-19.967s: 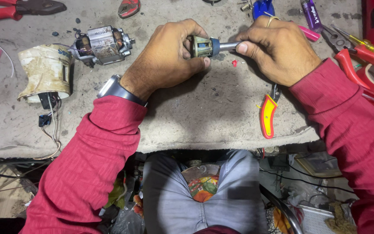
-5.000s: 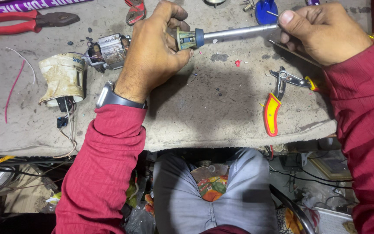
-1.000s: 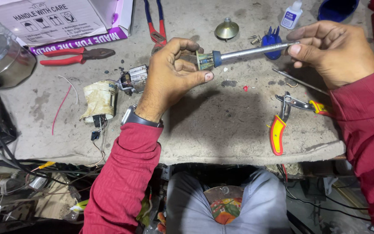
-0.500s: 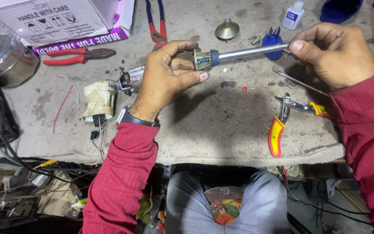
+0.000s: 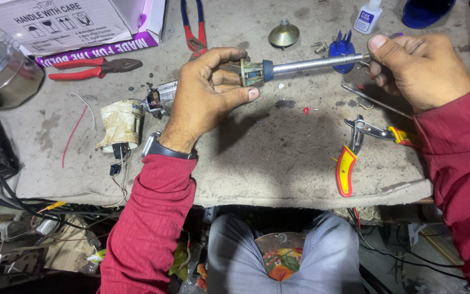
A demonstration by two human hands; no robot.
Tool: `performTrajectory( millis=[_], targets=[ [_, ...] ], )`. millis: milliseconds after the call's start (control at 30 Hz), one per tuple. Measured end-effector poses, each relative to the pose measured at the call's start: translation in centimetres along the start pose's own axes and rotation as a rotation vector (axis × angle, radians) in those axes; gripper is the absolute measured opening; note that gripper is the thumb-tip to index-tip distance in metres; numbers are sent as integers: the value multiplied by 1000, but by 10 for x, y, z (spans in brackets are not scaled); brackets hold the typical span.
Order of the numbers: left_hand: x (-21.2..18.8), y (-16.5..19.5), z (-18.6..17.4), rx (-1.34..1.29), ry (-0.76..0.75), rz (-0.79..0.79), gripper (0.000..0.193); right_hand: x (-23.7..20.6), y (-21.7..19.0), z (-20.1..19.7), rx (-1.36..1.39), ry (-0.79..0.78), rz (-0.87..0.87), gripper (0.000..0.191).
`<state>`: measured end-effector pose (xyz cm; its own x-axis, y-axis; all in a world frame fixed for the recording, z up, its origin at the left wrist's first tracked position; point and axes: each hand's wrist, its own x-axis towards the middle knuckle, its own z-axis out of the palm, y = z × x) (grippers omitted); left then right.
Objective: The person repairs a small electric motor at a cluttered workbench. They hold the motor's rotor and shaft assembly, use pliers and a screwdriver to work on its components, press and twist the shaft fitting by hand, and repeatedly reposition the assembly while fitting parts together.
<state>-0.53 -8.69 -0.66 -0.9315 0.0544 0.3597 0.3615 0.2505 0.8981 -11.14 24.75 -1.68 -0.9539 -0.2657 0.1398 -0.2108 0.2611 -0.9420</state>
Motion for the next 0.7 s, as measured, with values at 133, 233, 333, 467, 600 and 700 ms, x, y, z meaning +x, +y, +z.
performTrajectory(
  millis=[133,233,333,467,600,700],
  targets=[
    [-1,1,2,4,4,-25,65,-1,0,-2,-33,-51,-28,31],
    [0,2,2,28,10,-52,65,-2,-1,-3,-158,-42,-52,21],
    [0,3,3,26,10,-34,64,-3,-3,-2,-136,-39,-79,15],
    [-1,3,2,43,18,-31,63,-4,-5,-2,-142,-38,-96,14],
    [-2,2,3,38,14,-11,62,-1,-3,-3,-103,-52,-29,20],
    [-2,1,2,33,5,13,62,1,0,-3,-56,-66,12,28]
  ],
)
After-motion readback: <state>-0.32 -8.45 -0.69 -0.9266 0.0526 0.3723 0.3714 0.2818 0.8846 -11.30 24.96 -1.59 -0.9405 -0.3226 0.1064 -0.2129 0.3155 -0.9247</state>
